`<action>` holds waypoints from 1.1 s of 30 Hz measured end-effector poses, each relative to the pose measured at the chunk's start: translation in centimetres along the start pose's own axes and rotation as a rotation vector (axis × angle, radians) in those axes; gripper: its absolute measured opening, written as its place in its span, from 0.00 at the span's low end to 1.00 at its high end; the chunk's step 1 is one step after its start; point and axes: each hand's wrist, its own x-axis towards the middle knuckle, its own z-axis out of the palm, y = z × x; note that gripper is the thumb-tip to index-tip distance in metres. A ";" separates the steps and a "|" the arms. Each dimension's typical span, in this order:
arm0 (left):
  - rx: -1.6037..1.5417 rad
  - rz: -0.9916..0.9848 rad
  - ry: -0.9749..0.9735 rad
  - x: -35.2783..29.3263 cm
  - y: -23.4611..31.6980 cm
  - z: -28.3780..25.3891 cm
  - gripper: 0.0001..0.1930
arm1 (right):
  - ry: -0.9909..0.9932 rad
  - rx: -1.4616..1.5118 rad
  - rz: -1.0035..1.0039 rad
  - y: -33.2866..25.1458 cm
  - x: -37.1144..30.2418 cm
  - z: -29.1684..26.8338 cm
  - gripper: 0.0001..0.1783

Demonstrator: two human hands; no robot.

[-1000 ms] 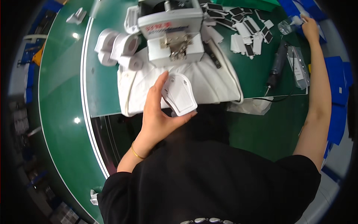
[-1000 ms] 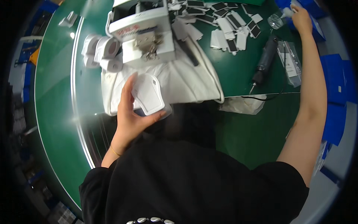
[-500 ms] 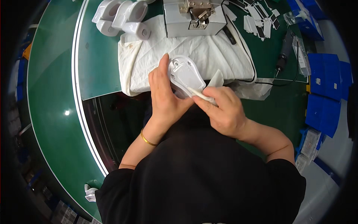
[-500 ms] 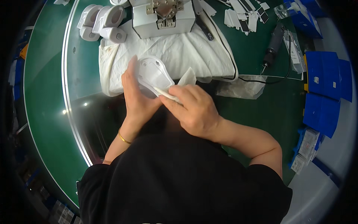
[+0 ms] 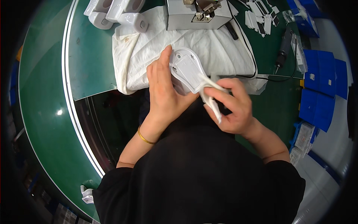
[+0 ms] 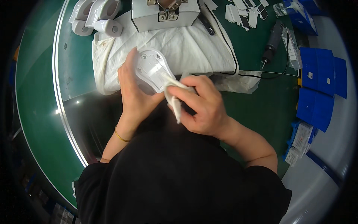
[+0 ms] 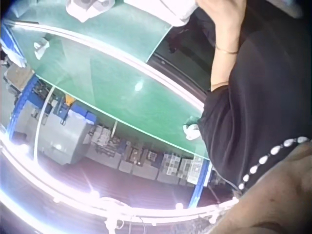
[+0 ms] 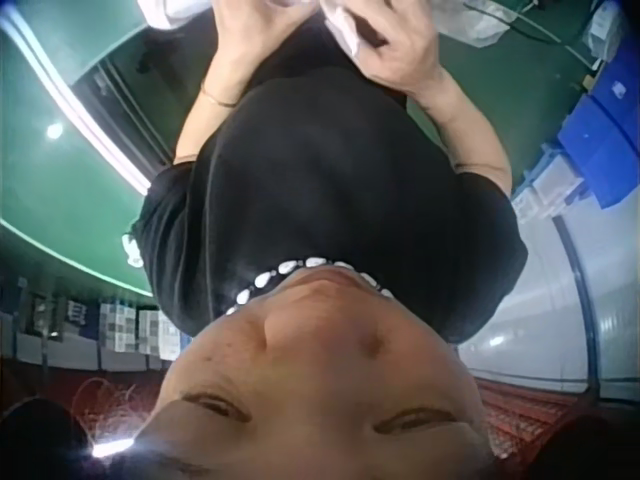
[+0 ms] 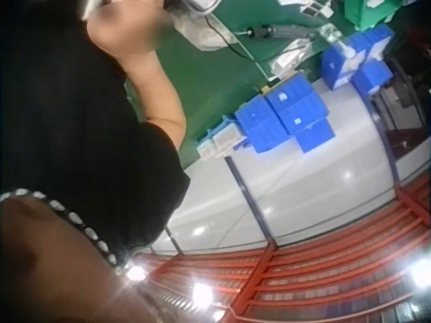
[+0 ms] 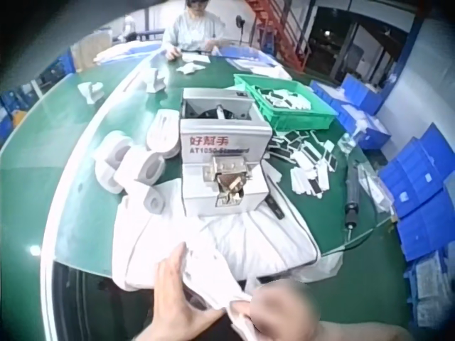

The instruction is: Assembling plastic components of an electronic device using an electric screwdriver.

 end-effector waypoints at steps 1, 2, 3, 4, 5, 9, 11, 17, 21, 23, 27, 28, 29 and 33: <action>0.001 0.002 -0.005 0.0 0.0 0.0 0.55 | -0.006 0.034 0.033 0.2 0.0 0.5 0.19; -0.003 0.000 -0.005 0.1 0.0 0.1 0.55 | -0.009 0.031 0.036 0.5 -0.1 0.5 0.19; -0.008 0.015 0.001 0.1 -0.1 0.1 0.55 | -0.001 0.050 0.125 0.7 -0.1 0.6 0.17; -0.012 0.030 0.007 0.1 -0.1 0.2 0.55 | 0.008 0.068 0.213 0.8 0.0 0.7 0.15; -0.014 0.027 0.006 0.2 -0.2 0.2 0.55 | 0.034 0.126 0.274 0.9 0.2 0.7 0.11; -0.008 0.035 0.013 0.1 -0.4 0.3 0.55 | -0.019 0.187 0.348 0.8 0.9 0.3 0.08; -0.008 0.037 0.014 0.1 -0.4 0.2 0.55 | -0.053 0.223 0.411 0.5 1.4 -0.2 0.07; -0.026 0.045 0.033 0.0 -0.6 0.4 0.54 | -0.137 0.297 0.571 0.3 2.0 -0.6 0.06; -0.041 0.047 0.036 -0.1 -0.8 0.5 0.54 | -0.182 0.274 0.512 0.1 2.4 -0.8 0.06; -0.048 0.039 0.041 -0.2 -0.9 0.5 0.54 | -0.196 0.285 0.551 -0.1 2.6 -0.8 0.06; -0.068 0.048 0.032 -0.1 -1.0 0.4 0.53 | -0.194 0.347 0.608 0.0 2.6 -0.5 0.05; -0.069 0.053 0.035 -0.1 -1.0 0.4 0.53 | -0.196 0.345 0.612 0.0 2.7 -0.4 0.05; -0.072 0.050 0.034 -0.1 -1.1 0.4 0.53 | -0.185 0.383 0.642 -0.2 2.8 -0.3 0.05; -0.080 0.047 0.041 0.0 -1.1 0.4 0.52 | -0.156 0.403 0.688 -0.5 2.9 0.0 0.04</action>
